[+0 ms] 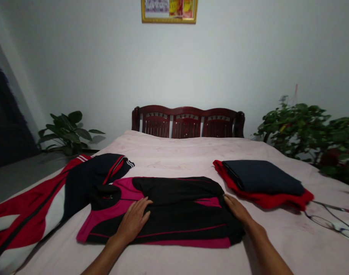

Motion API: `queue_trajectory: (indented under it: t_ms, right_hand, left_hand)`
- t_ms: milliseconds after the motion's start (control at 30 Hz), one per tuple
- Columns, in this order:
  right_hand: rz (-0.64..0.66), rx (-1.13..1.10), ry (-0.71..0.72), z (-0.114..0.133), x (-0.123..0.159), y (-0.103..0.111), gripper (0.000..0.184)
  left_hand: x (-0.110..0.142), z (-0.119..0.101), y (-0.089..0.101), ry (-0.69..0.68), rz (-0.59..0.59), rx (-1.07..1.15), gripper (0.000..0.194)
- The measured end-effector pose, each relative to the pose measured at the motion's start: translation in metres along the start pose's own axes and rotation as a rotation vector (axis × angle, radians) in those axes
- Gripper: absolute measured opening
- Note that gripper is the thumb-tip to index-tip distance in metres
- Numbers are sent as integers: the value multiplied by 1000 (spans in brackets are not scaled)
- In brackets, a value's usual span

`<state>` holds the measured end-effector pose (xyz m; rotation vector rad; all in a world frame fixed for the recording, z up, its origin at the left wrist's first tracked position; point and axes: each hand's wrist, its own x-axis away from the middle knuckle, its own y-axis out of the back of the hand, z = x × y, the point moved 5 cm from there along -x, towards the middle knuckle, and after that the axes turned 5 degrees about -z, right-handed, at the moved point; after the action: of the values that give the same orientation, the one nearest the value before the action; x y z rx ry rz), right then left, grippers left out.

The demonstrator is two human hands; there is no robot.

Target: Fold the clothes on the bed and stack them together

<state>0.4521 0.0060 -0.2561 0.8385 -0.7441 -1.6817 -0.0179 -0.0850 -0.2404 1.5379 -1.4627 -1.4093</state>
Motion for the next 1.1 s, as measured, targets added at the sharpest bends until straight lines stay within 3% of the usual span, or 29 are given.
queue_trajectory:
  t_ms: [100,200,467,833,1100]
  right_hand:
    - [-29,46,-53,-30,21,3,58]
    - [-92,152,-40,-42,34,3,59]
    - [-181,236,9,-41,36,0,67]
    - [-130,225,-84,-30,41,8,77]
    - [-159,209,-64,-39,38,5,81]
  left_hand:
    - [0,0,0,-1,-12,3,41]
    - [-1,0,0,0,-8,4,41]
    - [-1,0,1,3,-5,19,40]
    - [-2,1,1,9,-12,51,39]
    - [-3,4,-2,-3,-47,74,38]
